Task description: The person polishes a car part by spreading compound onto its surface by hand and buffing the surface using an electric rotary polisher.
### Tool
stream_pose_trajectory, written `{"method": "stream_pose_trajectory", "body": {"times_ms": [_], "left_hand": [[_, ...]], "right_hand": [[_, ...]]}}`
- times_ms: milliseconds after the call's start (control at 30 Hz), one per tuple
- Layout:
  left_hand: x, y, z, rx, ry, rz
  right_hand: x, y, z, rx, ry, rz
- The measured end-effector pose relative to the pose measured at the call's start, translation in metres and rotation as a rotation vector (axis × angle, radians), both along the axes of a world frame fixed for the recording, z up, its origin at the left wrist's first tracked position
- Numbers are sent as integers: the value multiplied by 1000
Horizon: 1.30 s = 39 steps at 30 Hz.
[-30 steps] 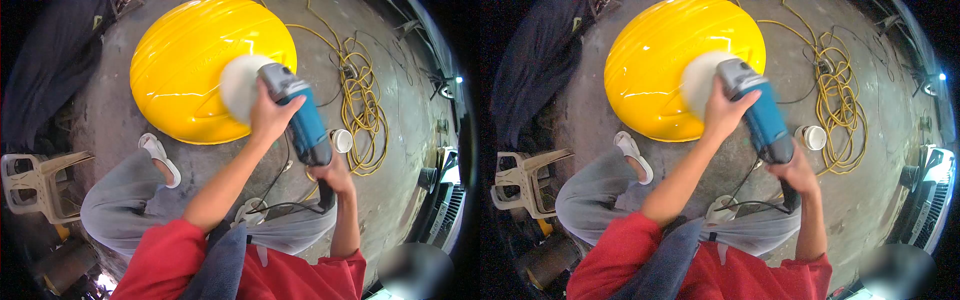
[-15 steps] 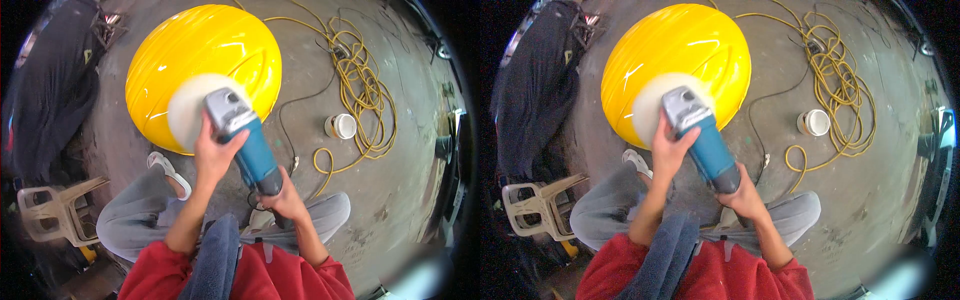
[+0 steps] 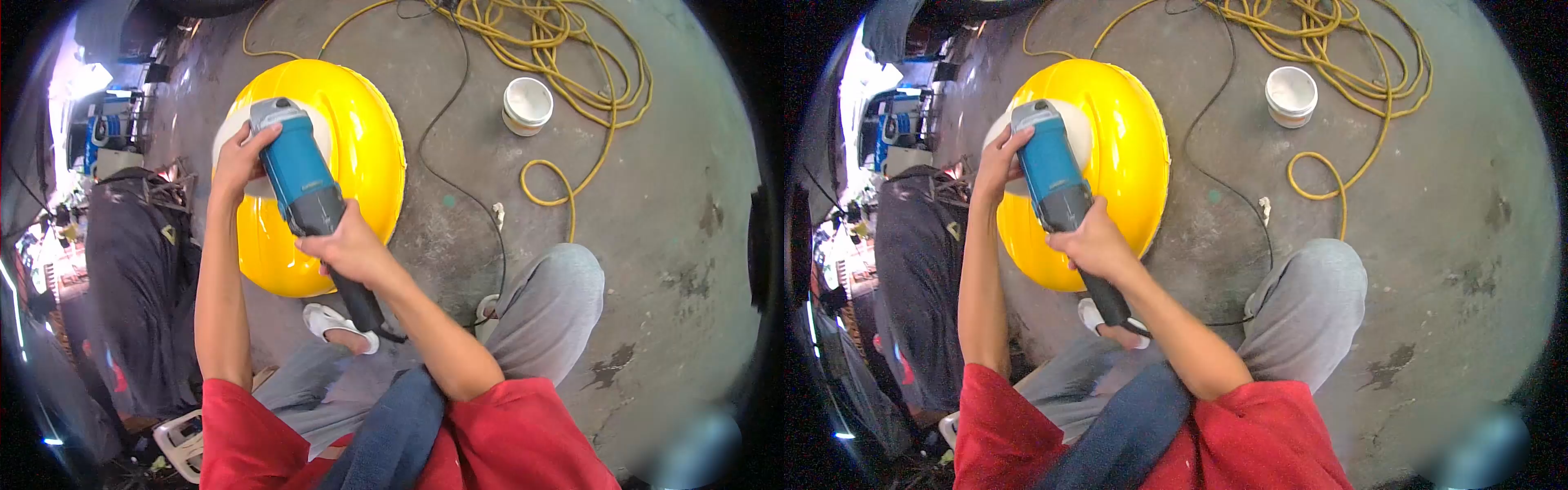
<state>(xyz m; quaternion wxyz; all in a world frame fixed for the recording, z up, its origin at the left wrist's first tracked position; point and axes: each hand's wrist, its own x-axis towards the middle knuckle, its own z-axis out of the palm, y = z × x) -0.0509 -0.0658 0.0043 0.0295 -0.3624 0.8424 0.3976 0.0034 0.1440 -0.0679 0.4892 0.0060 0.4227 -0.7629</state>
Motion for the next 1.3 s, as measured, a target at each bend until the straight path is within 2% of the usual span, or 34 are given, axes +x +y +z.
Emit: {"method": "stream_pose_trajectory", "body": {"times_ms": [100, 167, 233, 300, 400, 467, 567, 667, 700, 767, 800, 833, 900, 933, 967, 1000, 1033, 1067, 1133, 1200, 1267, 1300], "left_hand": [[-1, 4, 3, -41, -27, -23], [-17, 3, 3, -82, -146, -69], [-22, 1, 1, -99, -128, -43], [-25, 4, 4, -131, -101, 10], [19, 16, 27, -151, -29, 116], [64, 29, 49, -142, 79, 158], [147, 64, 73, -201, 303, 318], [232, 118, 59, -106, 854, 562], [255, 144, 50, -81, 843, 731], [310, 171, 18, -36, 822, 919], [332, 179, 5, -23, 811, 943], [331, 190, 13, -35, 832, 977], [325, 211, 33, 6, 827, 1098], [323, 221, 40, -7, 843, 1129], [321, 228, 47, 39, 975, 1170], [318, 231, 55, 88, 1106, 1198], [319, 231, 61, 82, 1118, 1217], [323, 228, 69, 101, 1187, 1207], [331, 219, 80, 99, 1275, 1198], [347, 210, 78, 74, 1298, 1183], [359, 207, 80, 52, 1290, 1169], [362, 208, 79, 79, 1290, 1188]], "right_hand": [[8, -5, -5, -29, -50, -56], [5, -13, -15, -31, -74, -81], [-12, -18, -18, -137, -50, -48], [-19, -9, -17, -100, -33, -6], [-3, 6, -5, -120, -33, 123], [25, 14, -2, -123, 63, 171], [66, 31, 5, -22, 454, 249], [88, 49, 17, -159, 492, 441], [99, 53, 22, -164, 508, 473], [114, 58, 30, -272, 718, 400], [110, 65, 40, -280, 679, 530], [101, 69, 43, -295, 694, 566], [61, 73, 41, -482, 1127, 743], [26, 74, 36, -411, 1177, 731], [-16, 72, 28, -341, 1223, 711], [-49, 70, 13, -164, 1118, 560], [-81, 63, -25, 148, 1092, 459], [-104, 55, -38, 335, 715, 179], [-106, 39, -90, 441, 540, -285], [-59, 14, -174, 399, 430, -43], [7, -6, -140, 363, -224, -8], [38, -15, -161, 382, -321, -23]]}}
